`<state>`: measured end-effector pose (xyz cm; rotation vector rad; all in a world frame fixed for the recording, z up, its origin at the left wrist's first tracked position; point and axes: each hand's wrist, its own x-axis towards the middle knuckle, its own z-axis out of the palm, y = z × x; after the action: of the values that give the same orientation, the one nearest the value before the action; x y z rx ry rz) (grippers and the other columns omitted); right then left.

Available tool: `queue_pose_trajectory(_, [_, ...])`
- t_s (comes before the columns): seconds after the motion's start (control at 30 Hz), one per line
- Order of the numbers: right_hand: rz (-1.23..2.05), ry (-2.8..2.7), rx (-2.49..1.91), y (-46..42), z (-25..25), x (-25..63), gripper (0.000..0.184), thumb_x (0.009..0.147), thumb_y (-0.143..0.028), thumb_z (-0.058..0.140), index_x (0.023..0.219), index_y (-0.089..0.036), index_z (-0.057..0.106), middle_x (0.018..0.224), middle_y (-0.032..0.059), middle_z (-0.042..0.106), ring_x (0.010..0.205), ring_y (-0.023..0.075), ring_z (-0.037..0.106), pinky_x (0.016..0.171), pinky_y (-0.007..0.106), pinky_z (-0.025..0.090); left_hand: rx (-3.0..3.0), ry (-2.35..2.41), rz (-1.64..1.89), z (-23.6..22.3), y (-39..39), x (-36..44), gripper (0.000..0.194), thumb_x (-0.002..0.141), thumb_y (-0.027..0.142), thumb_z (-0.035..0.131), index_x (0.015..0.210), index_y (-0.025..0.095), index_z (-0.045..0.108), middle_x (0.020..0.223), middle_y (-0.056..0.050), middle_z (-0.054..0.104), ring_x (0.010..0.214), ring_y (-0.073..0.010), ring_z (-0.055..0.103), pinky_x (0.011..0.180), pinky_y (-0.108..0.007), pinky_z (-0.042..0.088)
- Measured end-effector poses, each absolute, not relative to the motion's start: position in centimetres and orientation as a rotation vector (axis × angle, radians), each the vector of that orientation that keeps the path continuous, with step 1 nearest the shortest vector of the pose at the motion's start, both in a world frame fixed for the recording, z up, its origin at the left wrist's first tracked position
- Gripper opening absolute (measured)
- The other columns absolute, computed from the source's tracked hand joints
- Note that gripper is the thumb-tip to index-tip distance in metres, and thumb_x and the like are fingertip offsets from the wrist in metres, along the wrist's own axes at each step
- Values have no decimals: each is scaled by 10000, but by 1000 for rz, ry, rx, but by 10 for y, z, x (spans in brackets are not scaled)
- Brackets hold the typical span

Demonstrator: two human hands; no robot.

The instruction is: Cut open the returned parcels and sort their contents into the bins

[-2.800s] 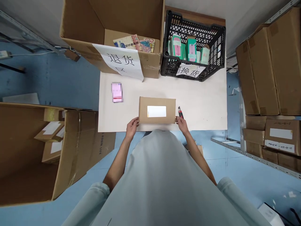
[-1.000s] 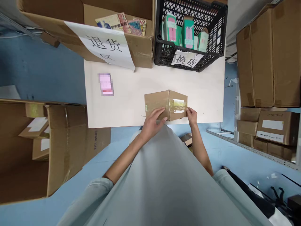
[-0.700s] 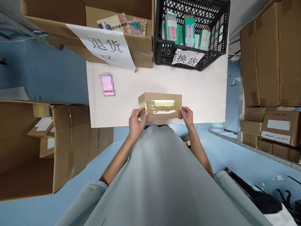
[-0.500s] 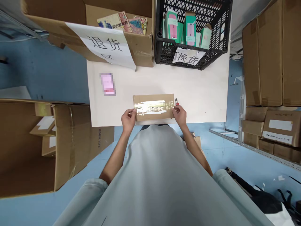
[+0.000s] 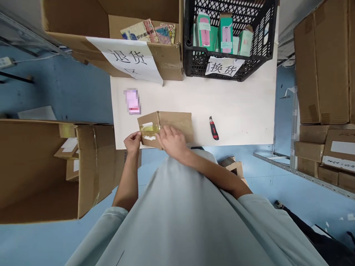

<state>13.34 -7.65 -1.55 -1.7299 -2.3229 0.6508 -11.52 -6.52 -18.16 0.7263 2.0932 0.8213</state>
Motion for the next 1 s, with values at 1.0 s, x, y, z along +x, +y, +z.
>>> queue_pose_trajectory(1.0, [1149,-1290,-2121,-162,-94,328,294,954,-544,653,844,-272,636,890,78,794,865,276,745,877,424,601,908,1704,605,-116,-129,-36,463,805,521,884,1119,181,882,1088,-130,893,1068,-373,853,989,-491,700])
